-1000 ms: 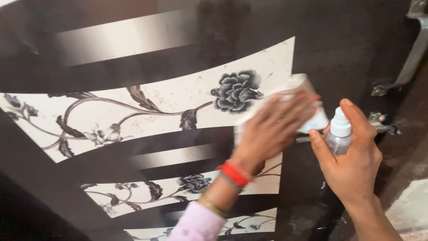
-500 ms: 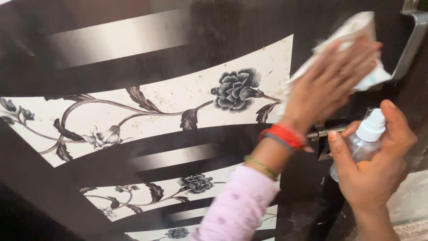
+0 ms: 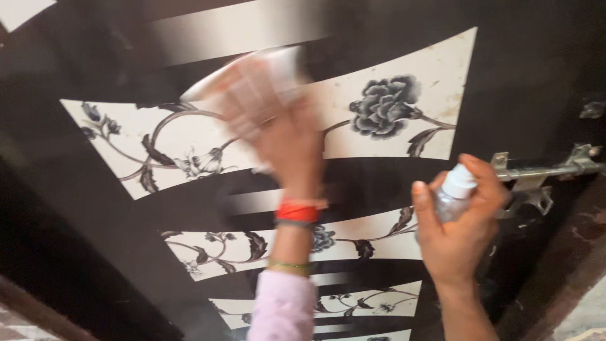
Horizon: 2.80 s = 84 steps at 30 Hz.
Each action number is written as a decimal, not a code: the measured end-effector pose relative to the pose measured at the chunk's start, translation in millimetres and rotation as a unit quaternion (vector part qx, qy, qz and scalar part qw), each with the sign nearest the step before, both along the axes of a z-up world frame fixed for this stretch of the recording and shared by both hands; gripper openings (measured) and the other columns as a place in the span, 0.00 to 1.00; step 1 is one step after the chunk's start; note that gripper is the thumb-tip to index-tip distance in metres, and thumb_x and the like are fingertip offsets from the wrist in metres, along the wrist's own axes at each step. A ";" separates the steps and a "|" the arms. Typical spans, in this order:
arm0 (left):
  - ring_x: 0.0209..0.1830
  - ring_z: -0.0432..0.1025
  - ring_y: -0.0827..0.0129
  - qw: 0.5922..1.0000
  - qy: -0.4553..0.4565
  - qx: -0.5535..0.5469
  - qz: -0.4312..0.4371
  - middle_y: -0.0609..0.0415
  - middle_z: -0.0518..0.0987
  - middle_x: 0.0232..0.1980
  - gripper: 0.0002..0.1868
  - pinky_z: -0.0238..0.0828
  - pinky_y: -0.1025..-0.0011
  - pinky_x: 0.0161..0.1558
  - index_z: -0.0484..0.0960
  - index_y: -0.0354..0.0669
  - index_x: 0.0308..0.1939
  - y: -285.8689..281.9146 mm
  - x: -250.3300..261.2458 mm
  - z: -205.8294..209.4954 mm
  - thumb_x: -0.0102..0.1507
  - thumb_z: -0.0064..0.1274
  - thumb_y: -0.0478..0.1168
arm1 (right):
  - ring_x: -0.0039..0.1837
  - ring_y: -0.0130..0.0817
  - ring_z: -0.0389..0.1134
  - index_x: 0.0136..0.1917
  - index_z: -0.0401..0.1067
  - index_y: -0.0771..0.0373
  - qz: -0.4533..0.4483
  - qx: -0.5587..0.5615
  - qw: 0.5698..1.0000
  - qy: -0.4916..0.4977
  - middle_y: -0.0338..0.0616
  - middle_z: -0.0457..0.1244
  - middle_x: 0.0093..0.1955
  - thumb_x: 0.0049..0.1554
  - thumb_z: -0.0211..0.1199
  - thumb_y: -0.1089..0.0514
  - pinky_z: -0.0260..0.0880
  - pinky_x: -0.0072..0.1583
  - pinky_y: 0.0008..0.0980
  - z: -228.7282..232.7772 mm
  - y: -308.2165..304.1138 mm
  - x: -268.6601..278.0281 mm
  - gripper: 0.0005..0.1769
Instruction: The person sprays a liquid from a small bottle onto a dark surface with a floral pattern and wipes it with a white cloth. The person repeatedly sprays and wipes the same area in a circular motion.
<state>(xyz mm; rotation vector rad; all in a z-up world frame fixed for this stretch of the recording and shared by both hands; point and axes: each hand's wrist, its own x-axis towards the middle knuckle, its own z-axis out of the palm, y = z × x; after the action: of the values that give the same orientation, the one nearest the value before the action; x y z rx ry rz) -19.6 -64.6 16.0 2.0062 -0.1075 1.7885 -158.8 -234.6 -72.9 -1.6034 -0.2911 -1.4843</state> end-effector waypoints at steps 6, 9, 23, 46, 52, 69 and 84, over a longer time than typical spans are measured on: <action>0.87 0.41 0.65 0.905 -0.001 0.417 -0.083 0.59 0.45 0.88 0.37 0.35 0.53 0.87 0.45 0.56 0.85 -114.2 -18.7 -40.4 0.77 0.44 0.54 | 0.53 0.23 0.63 0.79 0.49 0.63 0.046 0.112 0.993 0.009 0.43 0.59 0.58 0.63 0.66 0.69 0.69 0.55 0.24 -33.0 13.6 -6.9 0.39; 0.90 0.35 0.69 0.856 -0.022 0.517 -0.025 0.63 0.40 0.89 0.38 0.26 0.55 0.87 0.44 0.58 0.87 -88.9 -35.6 -115.1 0.77 0.33 0.63 | 0.54 0.23 0.63 0.80 0.49 0.63 0.081 0.126 0.989 0.016 0.42 0.61 0.55 0.62 0.67 0.67 0.68 0.57 0.22 -61.5 26.7 5.2 0.40; 0.86 0.39 0.51 0.974 0.048 0.215 -0.051 0.50 0.51 0.84 0.38 0.28 0.42 0.79 0.53 0.49 0.82 -55.5 4.9 -111.6 0.70 0.45 0.53 | 0.41 0.25 0.66 0.76 0.50 0.62 0.040 0.168 0.984 0.038 0.44 0.62 0.47 0.63 0.65 0.70 0.70 0.47 0.26 -103.7 -10.4 19.8 0.34; 0.89 0.38 0.44 0.990 0.068 0.006 0.127 0.43 0.47 0.86 0.39 0.31 0.41 0.86 0.48 0.38 0.82 -6.0 8.4 -236.8 0.74 0.44 0.52 | 0.51 0.32 0.68 0.75 0.56 0.66 -0.028 0.062 0.987 0.145 0.47 0.65 0.50 0.57 0.70 0.61 0.71 0.53 0.32 -106.2 10.0 21.1 0.38; 0.81 0.52 0.53 0.856 0.293 0.263 -0.336 0.48 0.63 0.78 0.30 0.48 0.53 0.81 0.61 0.50 0.77 -76.2 13.2 -314.5 0.73 0.45 0.50 | 0.61 0.52 0.71 0.69 0.61 0.66 -0.108 -0.071 0.985 0.113 0.61 0.66 0.62 0.54 0.70 0.56 0.71 0.60 0.43 -107.2 35.4 18.7 0.34; 0.79 0.46 0.42 0.921 0.379 0.045 -0.075 0.35 0.51 0.79 0.37 0.39 0.42 0.75 0.51 0.33 0.77 -2.6 11.6 -344.7 0.69 0.38 0.50 | 0.43 0.39 0.74 0.65 0.63 0.56 -0.009 -0.209 0.972 0.109 0.44 0.69 0.49 0.53 0.71 0.57 0.75 0.43 0.37 -126.4 102.4 38.3 0.30; 0.87 0.28 0.36 0.979 0.104 -0.171 0.026 0.43 0.40 0.88 0.48 0.25 0.43 0.82 0.40 0.38 0.84 172.0 5.5 -323.9 0.67 0.41 0.57 | 0.39 0.32 0.74 0.63 0.64 0.55 0.050 -0.200 0.977 0.058 0.41 0.68 0.48 0.55 0.72 0.58 0.75 0.39 0.26 -161.7 142.1 54.0 0.26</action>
<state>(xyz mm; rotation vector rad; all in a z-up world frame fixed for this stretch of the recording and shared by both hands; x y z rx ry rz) -14.1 107.4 -307.9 1.9409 0.3009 1.4940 -104.7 -92.5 -234.6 -1.9530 -0.6273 -1.3036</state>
